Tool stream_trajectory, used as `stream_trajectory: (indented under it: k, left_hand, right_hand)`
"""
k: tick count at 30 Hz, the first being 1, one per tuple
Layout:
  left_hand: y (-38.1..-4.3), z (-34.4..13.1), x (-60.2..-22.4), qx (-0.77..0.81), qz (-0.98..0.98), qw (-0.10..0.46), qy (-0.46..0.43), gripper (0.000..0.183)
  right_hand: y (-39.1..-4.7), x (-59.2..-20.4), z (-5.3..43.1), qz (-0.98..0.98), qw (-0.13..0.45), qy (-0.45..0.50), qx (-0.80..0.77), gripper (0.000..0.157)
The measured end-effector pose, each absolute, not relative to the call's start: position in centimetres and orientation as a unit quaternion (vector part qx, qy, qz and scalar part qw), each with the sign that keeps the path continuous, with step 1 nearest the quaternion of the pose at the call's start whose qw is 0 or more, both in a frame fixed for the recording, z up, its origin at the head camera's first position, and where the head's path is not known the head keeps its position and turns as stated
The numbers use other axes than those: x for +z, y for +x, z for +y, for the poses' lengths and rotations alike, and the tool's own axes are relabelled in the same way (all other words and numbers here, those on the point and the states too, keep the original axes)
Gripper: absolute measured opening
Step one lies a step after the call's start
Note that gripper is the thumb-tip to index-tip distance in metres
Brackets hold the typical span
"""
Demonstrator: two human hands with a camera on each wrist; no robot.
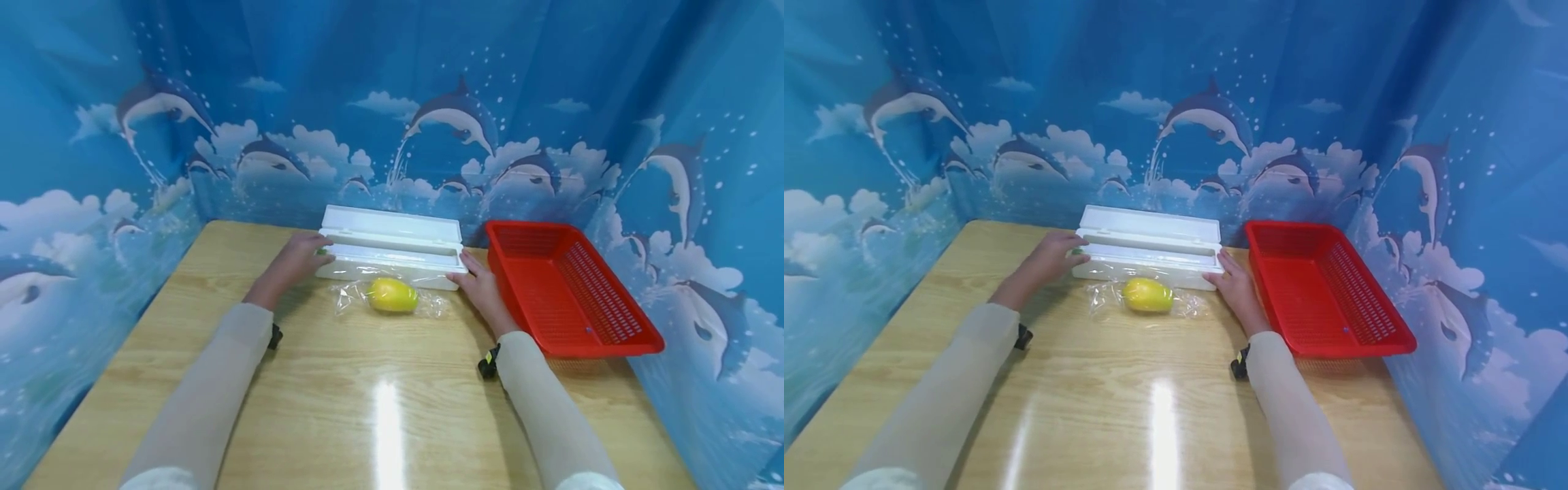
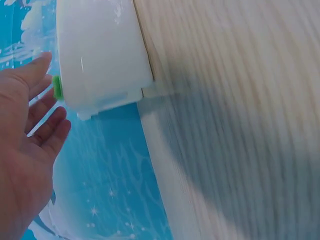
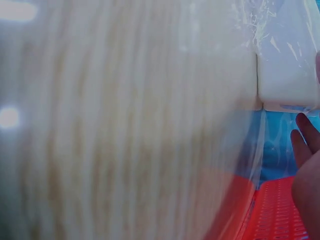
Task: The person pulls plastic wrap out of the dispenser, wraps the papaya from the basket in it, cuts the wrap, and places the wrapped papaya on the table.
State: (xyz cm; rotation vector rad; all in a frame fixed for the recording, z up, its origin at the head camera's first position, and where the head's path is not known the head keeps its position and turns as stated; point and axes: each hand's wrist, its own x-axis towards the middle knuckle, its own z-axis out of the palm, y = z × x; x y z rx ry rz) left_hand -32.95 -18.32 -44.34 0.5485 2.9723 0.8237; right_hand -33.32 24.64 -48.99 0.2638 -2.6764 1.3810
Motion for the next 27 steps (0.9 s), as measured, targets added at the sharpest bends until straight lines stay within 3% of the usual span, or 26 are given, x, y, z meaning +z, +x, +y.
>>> stream_trajectory:
  k: [10,20,27]
  left_hand:
    - [-33.1,-17.2,-44.2,0.283,0.939,-0.002,0.197,0.031]
    - [-32.7,-17.2,-44.1,0.293,0.933,-0.026,0.209,0.018]
    - [-31.8,-17.0,-43.8,0.247,0.942,-0.059,0.219,0.018]
  right_hand:
    - [-32.6,-47.9,23.9,-0.88,0.062,0.09,0.463,0.058]
    - [-31.7,-47.3,23.6,-0.866,0.12,0.148,0.461,0.041]
    - [-30.3,-47.2,23.4,-0.862,0.171,0.192,0.437,0.017]
